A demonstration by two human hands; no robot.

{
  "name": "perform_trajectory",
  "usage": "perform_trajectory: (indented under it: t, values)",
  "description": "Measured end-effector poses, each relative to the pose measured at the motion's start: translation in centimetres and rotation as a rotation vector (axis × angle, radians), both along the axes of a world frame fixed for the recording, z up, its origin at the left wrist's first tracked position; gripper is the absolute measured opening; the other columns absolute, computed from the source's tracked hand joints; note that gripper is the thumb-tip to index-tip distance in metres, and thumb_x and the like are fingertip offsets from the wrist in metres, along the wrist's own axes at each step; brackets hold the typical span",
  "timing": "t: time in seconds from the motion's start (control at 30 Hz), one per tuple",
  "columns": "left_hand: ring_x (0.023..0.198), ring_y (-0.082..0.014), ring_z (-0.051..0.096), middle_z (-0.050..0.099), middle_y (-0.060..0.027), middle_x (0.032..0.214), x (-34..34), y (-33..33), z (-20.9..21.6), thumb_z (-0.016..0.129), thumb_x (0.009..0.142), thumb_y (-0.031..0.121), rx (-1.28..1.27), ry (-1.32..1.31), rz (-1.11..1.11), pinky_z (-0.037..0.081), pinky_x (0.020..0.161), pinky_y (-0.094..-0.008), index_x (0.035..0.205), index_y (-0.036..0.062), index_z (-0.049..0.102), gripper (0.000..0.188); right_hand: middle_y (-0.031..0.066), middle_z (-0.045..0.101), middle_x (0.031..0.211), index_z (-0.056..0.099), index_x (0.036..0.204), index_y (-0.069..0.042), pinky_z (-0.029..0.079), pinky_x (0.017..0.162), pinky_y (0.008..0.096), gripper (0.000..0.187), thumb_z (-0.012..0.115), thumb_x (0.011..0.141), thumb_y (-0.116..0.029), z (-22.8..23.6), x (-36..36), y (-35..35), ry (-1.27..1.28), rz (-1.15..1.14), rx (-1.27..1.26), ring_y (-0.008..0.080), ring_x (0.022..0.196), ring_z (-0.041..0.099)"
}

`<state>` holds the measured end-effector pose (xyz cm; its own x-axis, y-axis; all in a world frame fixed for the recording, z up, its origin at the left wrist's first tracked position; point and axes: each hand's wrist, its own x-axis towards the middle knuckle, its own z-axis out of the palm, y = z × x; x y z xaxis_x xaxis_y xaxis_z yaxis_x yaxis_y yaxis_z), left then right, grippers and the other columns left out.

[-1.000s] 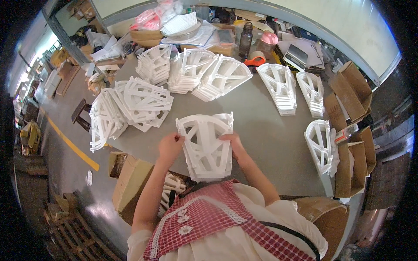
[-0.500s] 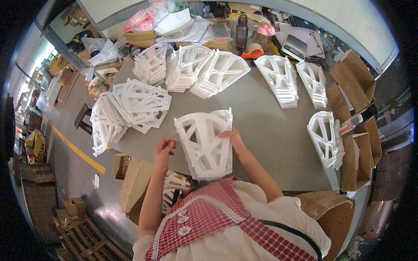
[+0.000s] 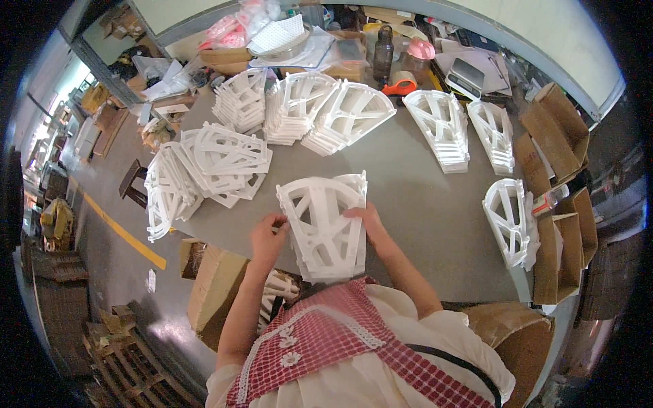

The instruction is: The person organizes and stacks several white plastic frame components onto a table by hand, taking them from a cardboard box and placing them into neat stacks.

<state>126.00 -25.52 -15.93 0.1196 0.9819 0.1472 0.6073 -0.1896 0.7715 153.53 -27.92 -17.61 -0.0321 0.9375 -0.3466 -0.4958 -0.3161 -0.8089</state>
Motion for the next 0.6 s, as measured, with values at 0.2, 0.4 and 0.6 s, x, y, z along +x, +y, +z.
perform_trajectory:
  t: [0.2,0.4,0.6]
  values:
    - [0.076,-0.0195,0.066,0.069,-0.0104,0.085,-0.2,-1.0,0.0,0.072,0.081,0.012,-0.081,-0.075,0.071,0.051,0.071,-0.0319,0.098,0.0014,0.067,0.02,0.0179,0.065,0.103,0.049,0.128,0.002,0.053,0.082,0.0418,0.058,0.069,0.08,-0.024,3.4,-0.3,0.2,-1.211,0.037,0.166,0.0335,0.09,0.065]
    - [0.077,-0.0141,0.063,0.069,-0.0086,0.084,-0.2,-2.2,0.2,0.071,0.081,0.01,-0.203,-0.247,0.133,0.051,0.074,-0.0303,0.096,-0.001,0.067,0.019,0.0143,0.062,0.095,0.055,0.115,-0.005,0.051,0.078,0.0449,0.034,0.062,0.085,-0.019,6.3,-4.0,0.5,-1.286,0.057,0.629,0.0328,0.093,0.062]
    - [0.08,-0.0152,0.064,0.07,-0.0098,0.087,-0.3,-1.8,-0.9,0.069,0.083,0.009,-0.144,-0.242,0.141,0.05,0.076,-0.0303,0.099,-0.0011,0.067,0.019,0.0124,0.062,0.091,0.06,0.094,-0.004,0.052,0.073,0.0439,0.014,0.06,0.085,-0.015,5.4,-9.4,2.7,-1.289,0.381,1.073,0.0322,0.085,0.063]
